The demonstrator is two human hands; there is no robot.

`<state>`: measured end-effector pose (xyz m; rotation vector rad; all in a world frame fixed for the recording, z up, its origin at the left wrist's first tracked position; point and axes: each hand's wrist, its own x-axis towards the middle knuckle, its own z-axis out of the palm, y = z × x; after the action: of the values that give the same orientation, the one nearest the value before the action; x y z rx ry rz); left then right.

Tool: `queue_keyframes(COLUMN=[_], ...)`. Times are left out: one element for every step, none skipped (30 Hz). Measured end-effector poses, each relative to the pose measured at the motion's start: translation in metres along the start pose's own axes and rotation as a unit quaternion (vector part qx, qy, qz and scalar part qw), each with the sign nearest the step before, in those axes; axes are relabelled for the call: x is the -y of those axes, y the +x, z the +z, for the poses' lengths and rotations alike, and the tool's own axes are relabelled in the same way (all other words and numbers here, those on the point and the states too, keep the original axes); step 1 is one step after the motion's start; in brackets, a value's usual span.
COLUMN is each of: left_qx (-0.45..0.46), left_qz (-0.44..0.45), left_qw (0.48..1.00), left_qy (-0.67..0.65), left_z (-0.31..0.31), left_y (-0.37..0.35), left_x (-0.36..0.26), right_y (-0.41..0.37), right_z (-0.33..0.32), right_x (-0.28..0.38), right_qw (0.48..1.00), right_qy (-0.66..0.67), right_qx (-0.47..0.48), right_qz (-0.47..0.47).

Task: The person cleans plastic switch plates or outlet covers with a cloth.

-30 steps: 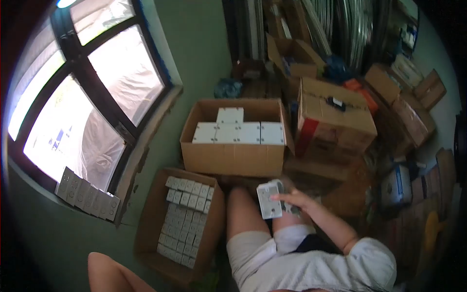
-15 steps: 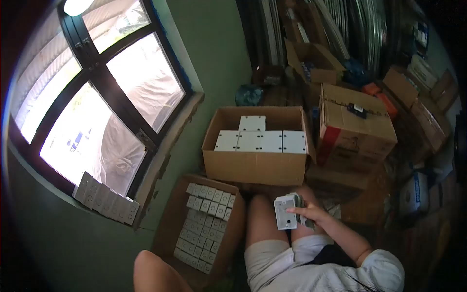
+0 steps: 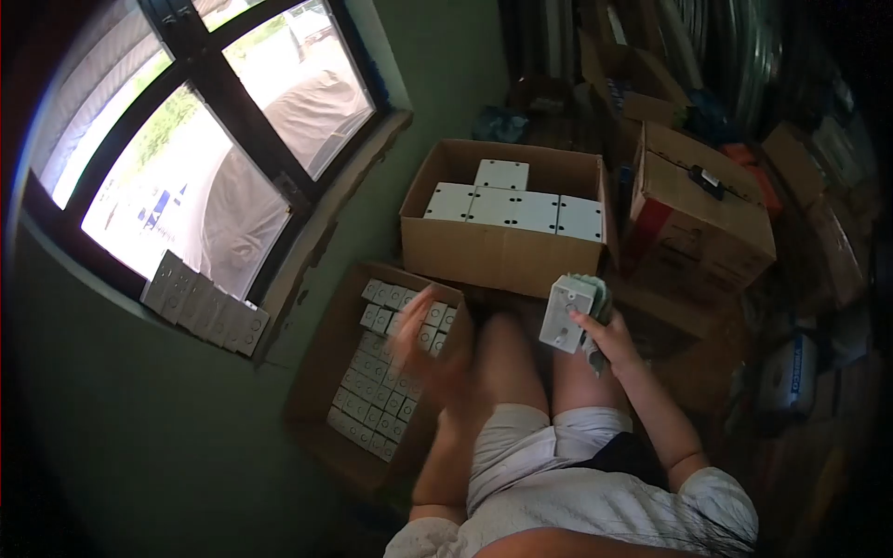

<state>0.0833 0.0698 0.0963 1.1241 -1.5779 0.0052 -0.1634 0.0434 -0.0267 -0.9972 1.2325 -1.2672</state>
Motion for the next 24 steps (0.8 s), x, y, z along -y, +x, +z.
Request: queue_keyframes(left_qx=[0.04, 0.132, 0.179, 0.218, 0.211, 0.242, 0.273, 0.269, 0.271, 0.273, 0.272, 0.31, 0.343, 0.372, 0.347, 0.263, 0.316, 0.367, 0.387, 0.392, 0.351, 0.307, 0.319, 0.319], left_qz=[-0.018, -0.095, -0.187, -0.269, -0.267, -0.294, -0.32, -0.321, -0.33, -0.34, -0.342, -0.329, -0.308, -0.282, -0.232, -0.124, -0.134, -0.141, -0.14, -0.137, -0.107, -0.076, -0.114, -0.116], left_qw=[0.993, 0.962, 0.908, 0.831, 0.835, 0.793, 0.746, 0.749, 0.748, 0.745, 0.748, 0.794, 0.831, 0.857, 0.886, 0.922, 0.901, 0.878, 0.869, 0.867, 0.875, 0.88, 0.895, 0.894], left_qy=[-0.111, -0.217, -0.329, -0.436, -0.432, -0.475, -0.516, -0.513, -0.509, -0.505, -0.5, -0.407, -0.313, -0.218, -0.205, -0.256, -0.266, -0.273, -0.273, -0.276, -0.316, -0.355, -0.291, -0.293], left_z=[0.049, 0.069, 0.085, 0.099, 0.116, 0.132, 0.142, 0.149, 0.157, 0.158, 0.155, 0.152, 0.151, 0.152, 0.148, 0.164, 0.161, 0.156, 0.153, 0.156, 0.16, 0.158, 0.151, 0.152], left_y=[-0.014, -0.023, -0.032, -0.038, -0.042, -0.047, -0.048, -0.045, -0.041, -0.036, -0.032, -0.027, -0.015, -0.002, 0.009, 0.005, 0.015, 0.028, 0.037, 0.034, 0.03, 0.032, 0.03, 0.024], left_x=[0.032, 0.035, 0.034, 0.035, 0.044, 0.056, 0.061, 0.058, 0.057, 0.055, 0.056, 0.057, 0.052, 0.044, 0.04, 0.054, 0.052, 0.052, 0.049, 0.051, 0.056, 0.053, 0.046, 0.046], right_y=[0.002, 0.002, 0.0, -0.001, 0.001, 0.003, 0.008, 0.019, 0.028, 0.031, 0.03, 0.033, 0.039, 0.045, 0.051, 0.053, 0.055, 0.058, 0.061, 0.061, 0.059, 0.056, 0.05, 0.046], right_z=[0.002, 0.004, 0.005, 0.006, 0.005, 0.003, 0.002, 0.002, 0.002, 0.009, 0.009, 0.012, 0.012, 0.01, 0.008, 0.011, 0.012, 0.013, 0.013, 0.012, 0.009, 0.006, 0.003, 0.002], right_x=[0.006, 0.011, 0.015, 0.02, 0.025, 0.029, 0.024, 0.011, -0.002, -0.001, 0.006, 0.01, 0.015, 0.026, 0.038, 0.054, 0.065, 0.071, 0.076, 0.08, 0.085, 0.091, 0.096, 0.096], right_qw=[1.0, 1.0, 0.999, 0.999, 0.995, 0.986, 0.985, 0.982, 0.967, 0.941, 0.944, 0.945, 0.916, 0.879, 0.878, 0.839, 0.796, 0.796, 0.776, 0.753, 0.744, 0.742, 0.762, 0.783], right_qy=[0.002, -0.007, -0.015, -0.015, -0.07, -0.126, -0.125, -0.166, -0.203, -0.236, -0.27, -0.265, -0.32, -0.376, -0.378, -0.417, -0.453, -0.455, -0.46, -0.464, -0.473, -0.476, -0.477, -0.477], right_qx=[0.007, 0.014, 0.022, 0.032, 0.07, 0.105, 0.111, 0.065, 0.017, -0.033, -0.05, -0.047, -0.09, -0.135, -0.14, -0.125, -0.109, -0.113, -0.101, -0.089, -0.055, -0.058, -0.038, -0.016], right_qz=[0.001, -0.019, -0.038, -0.038, -0.003, 0.031, 0.03, -0.063, -0.154, -0.242, -0.184, -0.185, -0.223, -0.259, -0.259, -0.325, -0.387, -0.382, -0.42, -0.457, -0.468, -0.469, -0.436, -0.399])
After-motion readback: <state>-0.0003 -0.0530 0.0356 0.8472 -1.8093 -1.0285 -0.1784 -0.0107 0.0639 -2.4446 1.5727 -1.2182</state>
